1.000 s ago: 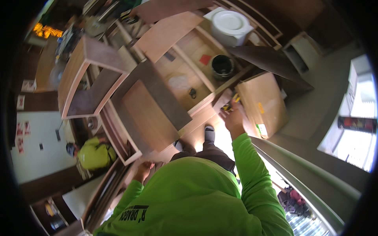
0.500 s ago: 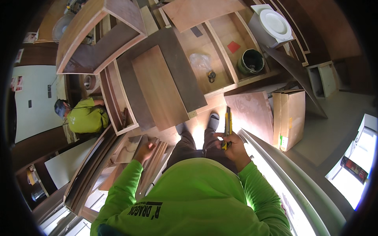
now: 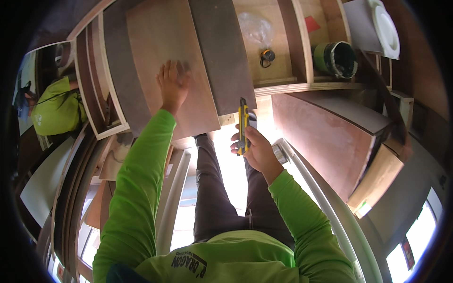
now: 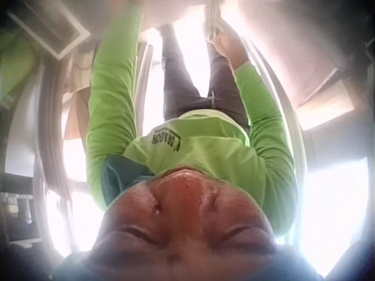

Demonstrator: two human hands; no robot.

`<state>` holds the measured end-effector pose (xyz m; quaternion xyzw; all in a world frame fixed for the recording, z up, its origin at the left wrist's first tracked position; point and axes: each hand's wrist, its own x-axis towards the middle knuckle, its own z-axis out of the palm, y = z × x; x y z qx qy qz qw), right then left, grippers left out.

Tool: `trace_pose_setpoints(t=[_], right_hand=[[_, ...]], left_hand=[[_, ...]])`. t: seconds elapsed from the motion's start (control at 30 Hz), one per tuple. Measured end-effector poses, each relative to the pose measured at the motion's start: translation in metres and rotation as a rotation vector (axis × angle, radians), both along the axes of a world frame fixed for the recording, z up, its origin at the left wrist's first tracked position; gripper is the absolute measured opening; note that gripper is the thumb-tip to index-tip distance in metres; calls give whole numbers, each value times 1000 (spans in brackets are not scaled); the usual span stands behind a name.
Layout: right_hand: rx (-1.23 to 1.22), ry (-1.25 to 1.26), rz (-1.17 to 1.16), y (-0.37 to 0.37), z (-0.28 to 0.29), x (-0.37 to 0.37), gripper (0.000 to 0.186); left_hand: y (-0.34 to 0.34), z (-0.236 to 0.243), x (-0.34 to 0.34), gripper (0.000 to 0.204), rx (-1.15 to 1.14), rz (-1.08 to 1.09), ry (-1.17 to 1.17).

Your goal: The person positions a rectangular laminate sheet on a workbench and uses a utility knife to score and cut along a straight line. The person repeatedly runs the blade along the cut line to separate the material.

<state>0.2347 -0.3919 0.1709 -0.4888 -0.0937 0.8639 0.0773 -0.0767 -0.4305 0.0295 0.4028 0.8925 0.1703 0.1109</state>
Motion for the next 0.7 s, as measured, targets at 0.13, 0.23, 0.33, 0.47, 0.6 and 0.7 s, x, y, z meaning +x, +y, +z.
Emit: trace_pose_setpoints(t=[0.13, 0.23, 0.33, 0.47, 0.6, 0.7], right_hand=[[-97, 139, -99, -1, -57, -4, 38], [-82, 148, -73, 6, -77, -10, 41], [23, 101, -21, 17, -75, -23, 55], [58, 59, 16, 38, -67, -50, 72], [149, 100, 70, 49, -86, -70, 75], [103, 160, 59, 57, -98, -84, 72]], left_hand=[[29, -33, 8, 70, -50, 42, 75], [24, -55, 14, 73, -125, 32, 175], [29, -46, 15, 73, -164, 39, 174], [31, -46, 17, 74, -153, 33, 180], [33, -45, 19, 74, -170, 30, 154], [32, -43, 18, 74, -189, 33, 144]])
